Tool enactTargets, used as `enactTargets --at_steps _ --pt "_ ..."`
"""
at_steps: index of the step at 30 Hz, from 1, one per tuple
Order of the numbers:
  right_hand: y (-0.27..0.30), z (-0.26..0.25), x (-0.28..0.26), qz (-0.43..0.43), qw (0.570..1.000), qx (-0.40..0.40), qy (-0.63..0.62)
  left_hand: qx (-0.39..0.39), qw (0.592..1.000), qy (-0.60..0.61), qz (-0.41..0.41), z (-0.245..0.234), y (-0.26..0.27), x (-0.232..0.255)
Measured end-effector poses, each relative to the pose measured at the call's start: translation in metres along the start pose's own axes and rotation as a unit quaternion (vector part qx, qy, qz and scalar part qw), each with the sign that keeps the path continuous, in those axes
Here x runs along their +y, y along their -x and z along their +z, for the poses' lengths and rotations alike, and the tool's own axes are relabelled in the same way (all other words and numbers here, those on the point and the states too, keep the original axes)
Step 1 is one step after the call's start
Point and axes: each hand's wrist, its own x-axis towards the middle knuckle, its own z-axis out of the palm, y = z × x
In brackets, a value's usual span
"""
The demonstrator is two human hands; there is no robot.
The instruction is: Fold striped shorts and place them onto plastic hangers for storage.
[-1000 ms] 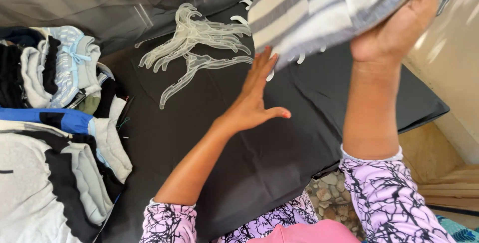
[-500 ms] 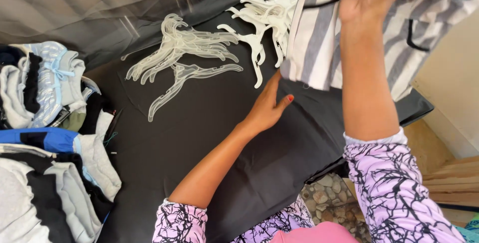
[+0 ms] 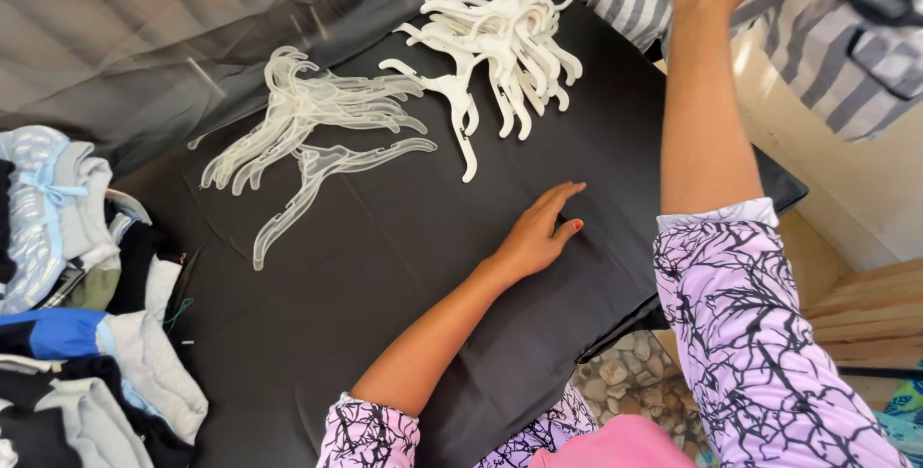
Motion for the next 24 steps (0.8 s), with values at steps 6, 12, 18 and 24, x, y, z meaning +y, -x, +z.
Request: enactTargets --at_steps 6,12,18,24 --pt "0.031 -0.056 0.003 0.135 0.978 0.113 0.110 0.007 1.000 -0.019 -0.008 0.012 0.001 -0.010" --pt "-0.035 -0.070 0.031 0.210 0.921 0.057 0.324 -0.002 0.999 -0.054 -0.005 0.011 0.007 -0.007" --pt "-0.079 -0.059 0.015 0.198 0.895 0.006 0.399 -0.013 0.998 -0.059 -0.020 0.010 0.010 -0.001" --pt "-0.070 -0.086 0.002 0.209 0.904 0.053 0.370 -0.020 0.998 -0.056 -0.024 0.012 0.011 -0.001"
